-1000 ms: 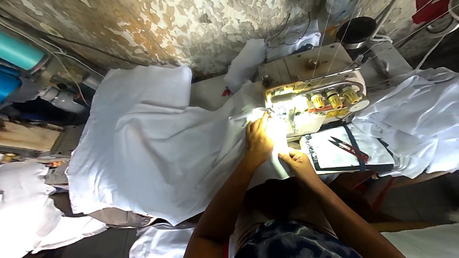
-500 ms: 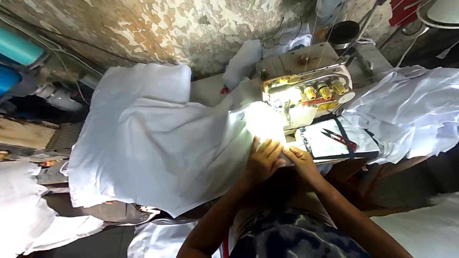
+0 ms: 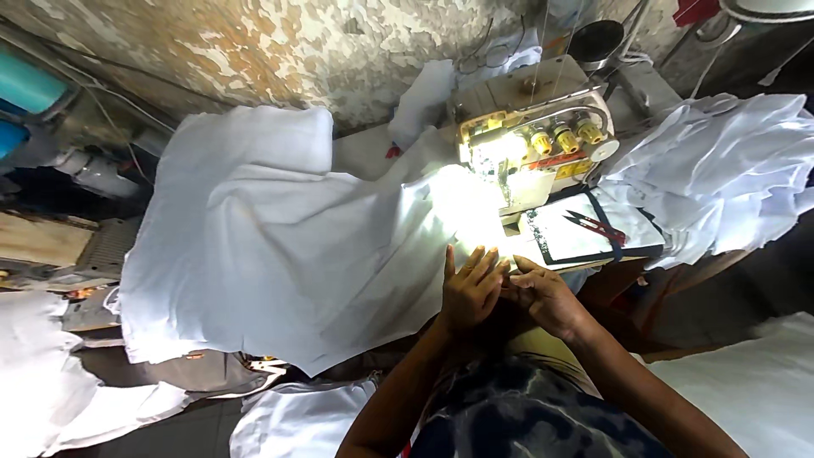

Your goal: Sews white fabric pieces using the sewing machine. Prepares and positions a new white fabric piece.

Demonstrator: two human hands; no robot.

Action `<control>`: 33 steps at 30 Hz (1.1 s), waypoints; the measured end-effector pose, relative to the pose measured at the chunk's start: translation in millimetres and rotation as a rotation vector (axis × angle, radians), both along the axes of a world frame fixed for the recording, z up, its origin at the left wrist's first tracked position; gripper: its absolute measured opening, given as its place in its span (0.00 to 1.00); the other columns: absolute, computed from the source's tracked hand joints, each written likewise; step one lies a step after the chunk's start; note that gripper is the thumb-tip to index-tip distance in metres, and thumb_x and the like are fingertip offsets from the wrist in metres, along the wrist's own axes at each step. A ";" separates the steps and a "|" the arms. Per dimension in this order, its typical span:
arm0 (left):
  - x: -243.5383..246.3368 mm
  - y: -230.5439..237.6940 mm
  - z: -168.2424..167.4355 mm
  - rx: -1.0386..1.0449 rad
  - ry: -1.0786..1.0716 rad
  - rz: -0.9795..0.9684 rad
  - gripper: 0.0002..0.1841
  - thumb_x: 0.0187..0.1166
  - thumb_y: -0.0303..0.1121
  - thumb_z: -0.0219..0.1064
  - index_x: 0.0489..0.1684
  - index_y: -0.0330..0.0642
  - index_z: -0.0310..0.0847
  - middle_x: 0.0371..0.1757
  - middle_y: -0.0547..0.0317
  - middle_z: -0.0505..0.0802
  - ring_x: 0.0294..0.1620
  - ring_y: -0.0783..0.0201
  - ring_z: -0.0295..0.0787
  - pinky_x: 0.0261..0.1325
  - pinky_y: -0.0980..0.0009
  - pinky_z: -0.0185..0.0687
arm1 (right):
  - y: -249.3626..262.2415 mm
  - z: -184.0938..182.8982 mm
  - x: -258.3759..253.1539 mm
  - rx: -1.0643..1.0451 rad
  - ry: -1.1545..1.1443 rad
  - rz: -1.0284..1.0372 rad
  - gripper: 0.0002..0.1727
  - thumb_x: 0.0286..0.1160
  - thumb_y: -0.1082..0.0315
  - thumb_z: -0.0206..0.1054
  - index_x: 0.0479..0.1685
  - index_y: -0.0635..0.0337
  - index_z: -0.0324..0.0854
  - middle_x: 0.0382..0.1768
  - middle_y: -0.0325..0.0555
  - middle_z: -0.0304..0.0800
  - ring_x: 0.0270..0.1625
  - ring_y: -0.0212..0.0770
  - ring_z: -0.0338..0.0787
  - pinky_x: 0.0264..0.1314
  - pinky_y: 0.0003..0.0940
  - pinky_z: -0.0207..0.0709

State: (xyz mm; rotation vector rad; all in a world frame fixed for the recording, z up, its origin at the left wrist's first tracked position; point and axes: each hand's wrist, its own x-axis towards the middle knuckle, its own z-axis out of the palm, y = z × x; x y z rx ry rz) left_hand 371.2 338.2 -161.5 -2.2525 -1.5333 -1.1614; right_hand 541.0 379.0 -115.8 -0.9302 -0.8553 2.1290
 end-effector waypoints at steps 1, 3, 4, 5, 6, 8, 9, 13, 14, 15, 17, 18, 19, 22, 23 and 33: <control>-0.4 -0.4 0.9 -0.004 -0.002 0.001 0.13 0.78 0.33 0.63 0.50 0.47 0.96 0.64 0.52 0.94 0.75 0.51 0.85 0.86 0.30 0.47 | -0.4 0.8 -0.8 0.005 -0.013 -0.005 0.23 0.82 0.79 0.48 0.74 0.68 0.71 0.46 0.48 0.92 0.46 0.38 0.94 0.60 0.34 0.88; -0.7 -0.8 1.8 0.003 -0.015 0.002 0.14 0.78 0.32 0.62 0.50 0.45 0.95 0.63 0.52 0.94 0.74 0.51 0.85 0.86 0.30 0.46 | -0.7 2.1 -2.9 0.024 -0.031 -0.011 0.21 0.84 0.80 0.48 0.72 0.68 0.72 0.45 0.48 0.92 0.45 0.37 0.94 0.59 0.34 0.88; -0.6 -0.7 2.3 0.008 -0.025 0.003 0.14 0.79 0.32 0.62 0.51 0.45 0.95 0.63 0.52 0.95 0.74 0.52 0.86 0.86 0.30 0.46 | -0.9 2.5 -4.4 0.039 -0.039 -0.022 0.19 0.85 0.81 0.49 0.70 0.68 0.74 0.44 0.48 0.93 0.44 0.38 0.95 0.58 0.35 0.89; -0.6 -0.2 3.0 0.013 -0.031 0.006 0.14 0.79 0.32 0.62 0.51 0.44 0.95 0.62 0.52 0.95 0.73 0.52 0.86 0.86 0.31 0.46 | -1.5 2.2 -5.9 0.059 -0.053 -0.041 0.18 0.85 0.81 0.50 0.68 0.68 0.76 0.43 0.49 0.93 0.43 0.39 0.95 0.56 0.35 0.90; -0.7 0.3 4.0 0.018 -0.037 0.011 0.13 0.80 0.32 0.62 0.51 0.44 0.95 0.61 0.53 0.95 0.72 0.54 0.87 0.87 0.33 0.46 | -2.2 1.5 -7.1 0.080 -0.072 -0.056 0.17 0.85 0.81 0.50 0.66 0.69 0.78 0.42 0.49 0.93 0.43 0.39 0.95 0.55 0.35 0.90; -1.7 2.5 5.6 0.024 -0.039 0.016 0.11 0.81 0.32 0.63 0.48 0.45 0.93 0.57 0.55 0.97 0.70 0.55 0.88 0.87 0.34 0.47 | -4.0 -0.5 -8.9 0.109 -0.115 -0.082 0.16 0.84 0.81 0.52 0.64 0.69 0.79 0.42 0.49 0.94 0.41 0.39 0.95 0.52 0.34 0.91; -2.4 3.4 6.3 0.022 -0.039 0.011 0.10 0.82 0.32 0.62 0.45 0.44 0.93 0.56 0.55 0.97 0.70 0.55 0.89 0.87 0.34 0.47 | -4.8 -1.0 -9.4 0.116 -0.131 -0.088 0.16 0.84 0.81 0.53 0.64 0.70 0.80 0.42 0.49 0.94 0.41 0.39 0.95 0.51 0.34 0.91; -3.3 3.8 4.9 0.040 -0.036 -0.021 0.11 0.84 0.32 0.58 0.41 0.43 0.89 0.54 0.53 0.97 0.69 0.56 0.89 0.88 0.36 0.47 | -8.2 -0.8 -10.6 0.147 -0.179 -0.097 0.15 0.84 0.80 0.56 0.62 0.69 0.82 0.41 0.48 0.95 0.41 0.37 0.95 0.51 0.32 0.90; -3.8 3.5 4.0 0.051 -0.021 -0.023 0.11 0.85 0.32 0.57 0.42 0.43 0.88 0.54 0.54 0.97 0.69 0.57 0.89 0.88 0.36 0.46 | -7.9 -0.8 -10.6 0.147 -0.182 -0.097 0.14 0.84 0.80 0.56 0.62 0.69 0.82 0.41 0.48 0.95 0.41 0.38 0.95 0.51 0.32 0.90; -4.2 3.0 3.8 0.055 -0.003 -0.023 0.10 0.86 0.32 0.57 0.43 0.44 0.87 0.55 0.54 0.97 0.70 0.58 0.88 0.89 0.37 0.46 | -7.6 -0.6 -10.7 0.146 -0.186 -0.097 0.14 0.83 0.80 0.57 0.61 0.69 0.83 0.41 0.48 0.95 0.41 0.37 0.95 0.51 0.32 0.90; -5.3 2.5 3.5 0.056 0.028 -0.026 0.10 0.86 0.33 0.58 0.43 0.45 0.88 0.56 0.55 0.96 0.71 0.57 0.88 0.89 0.38 0.46 | -7.6 0.9 -10.8 0.142 -0.199 -0.094 0.14 0.83 0.81 0.57 0.62 0.70 0.82 0.40 0.48 0.94 0.40 0.36 0.95 0.51 0.31 0.89; -6.3 2.4 3.6 0.054 0.040 -0.032 0.10 0.85 0.33 0.58 0.43 0.45 0.88 0.57 0.54 0.96 0.71 0.57 0.88 0.88 0.38 0.46 | -7.9 1.6 -11.1 0.142 -0.205 -0.090 0.15 0.83 0.81 0.58 0.63 0.70 0.82 0.40 0.47 0.94 0.39 0.35 0.94 0.51 0.30 0.89; -7.5 2.4 3.9 0.052 0.049 -0.041 0.11 0.85 0.33 0.58 0.42 0.45 0.89 0.58 0.54 0.96 0.71 0.57 0.87 0.89 0.38 0.47 | -8.0 2.0 -11.4 0.141 -0.208 -0.088 0.15 0.82 0.81 0.57 0.63 0.70 0.81 0.39 0.48 0.94 0.39 0.35 0.94 0.50 0.30 0.89; -9.2 2.7 4.8 0.062 0.073 -0.048 0.11 0.86 0.33 0.57 0.42 0.46 0.89 0.59 0.54 0.95 0.71 0.57 0.87 0.89 0.39 0.47 | -8.2 6.2 -11.0 0.137 -0.227 -0.067 0.15 0.84 0.80 0.57 0.63 0.69 0.81 0.40 0.48 0.94 0.40 0.35 0.95 0.51 0.29 0.89; -9.3 2.6 5.5 0.065 0.080 -0.047 0.12 0.86 0.34 0.57 0.42 0.46 0.89 0.59 0.54 0.95 0.71 0.57 0.87 0.89 0.39 0.47 | -8.0 7.8 -10.8 0.134 -0.232 -0.059 0.15 0.84 0.80 0.57 0.64 0.69 0.81 0.41 0.48 0.94 0.40 0.35 0.95 0.51 0.29 0.89; -21.3 3.0 -1.5 0.137 0.138 -0.111 0.09 0.90 0.39 0.58 0.52 0.49 0.84 0.67 0.59 0.92 0.80 0.63 0.79 0.92 0.45 0.42 | -6.6 6.7 -26.0 0.168 -0.214 -0.172 0.10 0.87 0.73 0.59 0.41 0.67 0.84 0.27 0.40 0.92 0.31 0.30 0.92 0.44 0.27 0.89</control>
